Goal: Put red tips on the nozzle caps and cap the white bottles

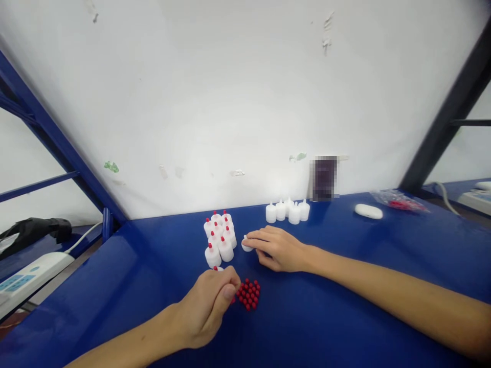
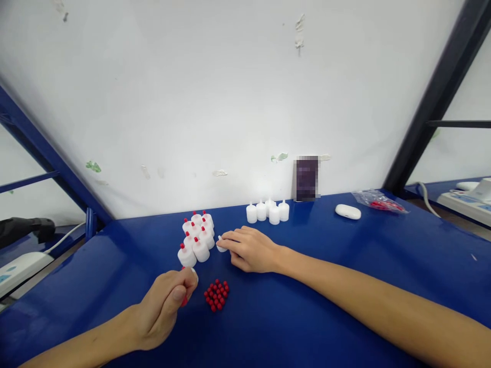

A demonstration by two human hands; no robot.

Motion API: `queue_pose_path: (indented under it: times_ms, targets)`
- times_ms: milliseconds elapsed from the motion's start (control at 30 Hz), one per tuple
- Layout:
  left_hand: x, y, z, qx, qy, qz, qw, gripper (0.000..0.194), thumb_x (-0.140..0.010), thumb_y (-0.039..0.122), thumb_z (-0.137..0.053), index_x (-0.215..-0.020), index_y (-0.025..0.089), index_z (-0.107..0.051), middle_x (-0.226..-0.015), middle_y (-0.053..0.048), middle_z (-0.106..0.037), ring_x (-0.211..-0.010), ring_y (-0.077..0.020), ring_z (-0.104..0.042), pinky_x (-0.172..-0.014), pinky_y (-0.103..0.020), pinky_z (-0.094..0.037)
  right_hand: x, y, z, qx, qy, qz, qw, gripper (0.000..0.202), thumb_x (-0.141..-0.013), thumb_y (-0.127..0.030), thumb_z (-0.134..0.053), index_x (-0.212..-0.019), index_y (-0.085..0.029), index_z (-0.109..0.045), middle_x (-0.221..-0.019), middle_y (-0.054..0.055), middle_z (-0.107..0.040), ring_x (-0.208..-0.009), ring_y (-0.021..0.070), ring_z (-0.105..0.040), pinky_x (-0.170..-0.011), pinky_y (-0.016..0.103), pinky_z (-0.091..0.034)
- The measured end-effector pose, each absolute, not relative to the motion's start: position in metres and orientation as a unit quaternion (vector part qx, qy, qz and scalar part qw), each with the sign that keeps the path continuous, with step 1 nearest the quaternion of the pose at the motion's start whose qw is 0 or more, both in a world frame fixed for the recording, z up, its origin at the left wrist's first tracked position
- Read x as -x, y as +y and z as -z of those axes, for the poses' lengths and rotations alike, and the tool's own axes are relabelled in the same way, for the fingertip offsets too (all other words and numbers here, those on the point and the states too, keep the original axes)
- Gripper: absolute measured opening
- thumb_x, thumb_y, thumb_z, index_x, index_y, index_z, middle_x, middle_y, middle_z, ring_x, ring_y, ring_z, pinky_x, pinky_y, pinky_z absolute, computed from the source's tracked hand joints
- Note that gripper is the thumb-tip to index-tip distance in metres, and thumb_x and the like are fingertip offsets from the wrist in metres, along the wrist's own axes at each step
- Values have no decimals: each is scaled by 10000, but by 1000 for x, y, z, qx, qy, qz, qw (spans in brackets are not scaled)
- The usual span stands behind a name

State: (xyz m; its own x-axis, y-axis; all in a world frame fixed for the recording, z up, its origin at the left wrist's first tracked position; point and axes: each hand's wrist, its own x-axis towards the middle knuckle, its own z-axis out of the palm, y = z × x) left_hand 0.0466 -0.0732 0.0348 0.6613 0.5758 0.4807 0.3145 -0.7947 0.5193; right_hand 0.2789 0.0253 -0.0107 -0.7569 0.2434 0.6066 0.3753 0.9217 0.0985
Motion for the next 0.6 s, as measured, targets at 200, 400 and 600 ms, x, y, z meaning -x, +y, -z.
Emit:
queue_pose_path:
  times_ms: [200, 400, 600]
  targets:
    - [-24, -75, -19, -877, 250, -325, 250, 394, -1058, 386, -216, -757, 197, -384, -598, 36, -391, -500, -97, -336, -494, -243, -286, -278, 26, 10, 164, -937, 98, 291, 334, -883, -119, -512, -1192, -139, -637, -1158, 120, -702, -950, 196, -674, -823, 356, -542]
    - [-10, -73, -2, -790, 316, -384, 358, 428, -1061, 425, -230, -723, 193, -352, -609, 44, -312, -537, -96, -279, -526, -252, -271, -272, 20, 3, 123, -906, 127, 385, 302, -834, -88, -511, -1099, -160, -636, -1009, 96, -717, -821, 179, -662, -707, 315, -532]
    - [-12, -83, 7, -761, 299, -461, 345, 429, -1057, 425, -273, -710, 187, -355, -614, 40, -299, -546, -94, -273, -534, -265, -246, -254, -19, -18, 32, -904, 105, 413, 184, -857, -121, -479, -995, -178, -585, -832, 69, -649, -695, 162, -590, -605, 303, -491]
